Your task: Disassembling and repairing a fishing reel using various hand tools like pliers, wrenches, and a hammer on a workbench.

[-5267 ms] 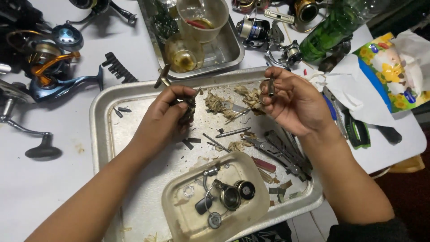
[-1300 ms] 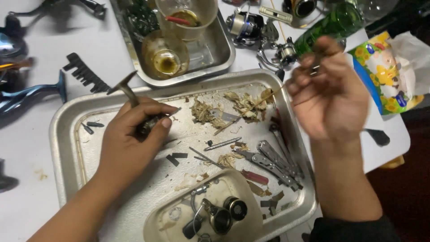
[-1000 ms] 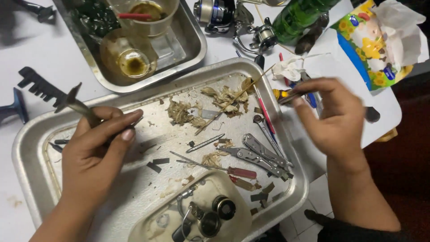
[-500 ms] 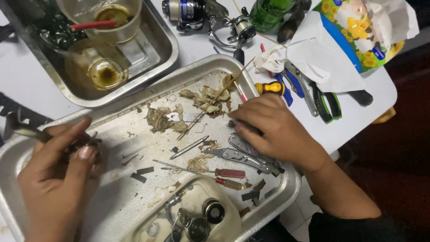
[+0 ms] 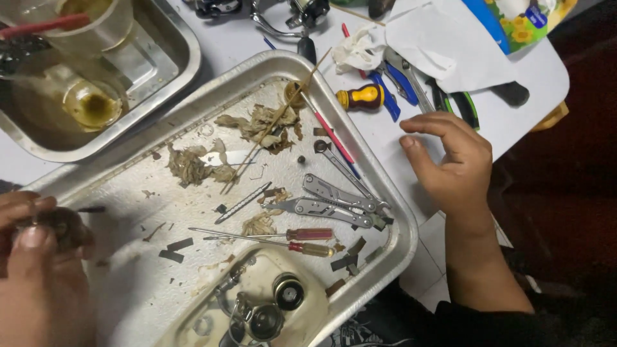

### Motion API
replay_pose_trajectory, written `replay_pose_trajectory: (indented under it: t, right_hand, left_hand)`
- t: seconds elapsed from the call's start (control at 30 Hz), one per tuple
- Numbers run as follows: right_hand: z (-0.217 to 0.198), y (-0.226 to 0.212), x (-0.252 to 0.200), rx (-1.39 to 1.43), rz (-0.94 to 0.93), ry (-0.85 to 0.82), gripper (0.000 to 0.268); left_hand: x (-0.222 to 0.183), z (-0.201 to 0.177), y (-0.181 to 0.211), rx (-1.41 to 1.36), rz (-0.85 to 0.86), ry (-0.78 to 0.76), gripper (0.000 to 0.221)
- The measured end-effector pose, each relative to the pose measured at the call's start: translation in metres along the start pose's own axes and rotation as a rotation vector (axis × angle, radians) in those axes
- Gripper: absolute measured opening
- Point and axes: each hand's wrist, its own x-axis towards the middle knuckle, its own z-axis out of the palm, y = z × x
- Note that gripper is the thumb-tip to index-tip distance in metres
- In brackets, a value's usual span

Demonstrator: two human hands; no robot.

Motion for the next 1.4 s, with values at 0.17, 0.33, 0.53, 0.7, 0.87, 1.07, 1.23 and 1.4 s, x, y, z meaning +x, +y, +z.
replay_pose_trajectory:
  t: [0.17,0.33,0.53,0.7,0.87,1.07,1.23,1.4]
  right_hand:
    - [0.018,0.03,-0.008,-0.09,-0.222,0.285,0.006]
    - [0.021,0.036,-0.009,-0.182,-0.309,0.39,0.013]
    - [0.024,0.049,-0.011,-0.177,-0.313,0.403,0.011]
    - [0.025,0.056,-0.018,-0.161,-0.349,0.39,0.013]
    - [0.024,0.04,-0.02,-0.16,-0.391,0.214,0.012]
    - [0.025,0.048,-0.024,-0.17,-0.433,0.075,0.009]
    - [0.028,0.048,-0.02,-0.147,-0.398,0.052,0.008]
    - [0.019,0.036,-0.021,-0.065,-0.312,0.118,0.007]
  left_hand:
    - [0.01,-0.012,-0.018,-0.127,-0.048,-0.071,0.029]
    - [0.003,-0.004,0.008,-0.061,-0.034,-0.116,0.013]
    - [0.007,-0.001,0.003,-0.081,0.072,-0.07,0.018]
    - [0.003,0.01,0.012,0.104,0.281,-0.085,0.01]
    - [0.01,0.005,0.023,0.343,0.387,-0.117,0.018]
    - [0.011,0.005,0.03,0.376,0.364,-0.126,0.016]
    - [0.013,0.006,0.031,0.411,0.384,-0.136,0.016]
    - [0.009,0.009,0.033,0.407,0.421,-0.169,0.016]
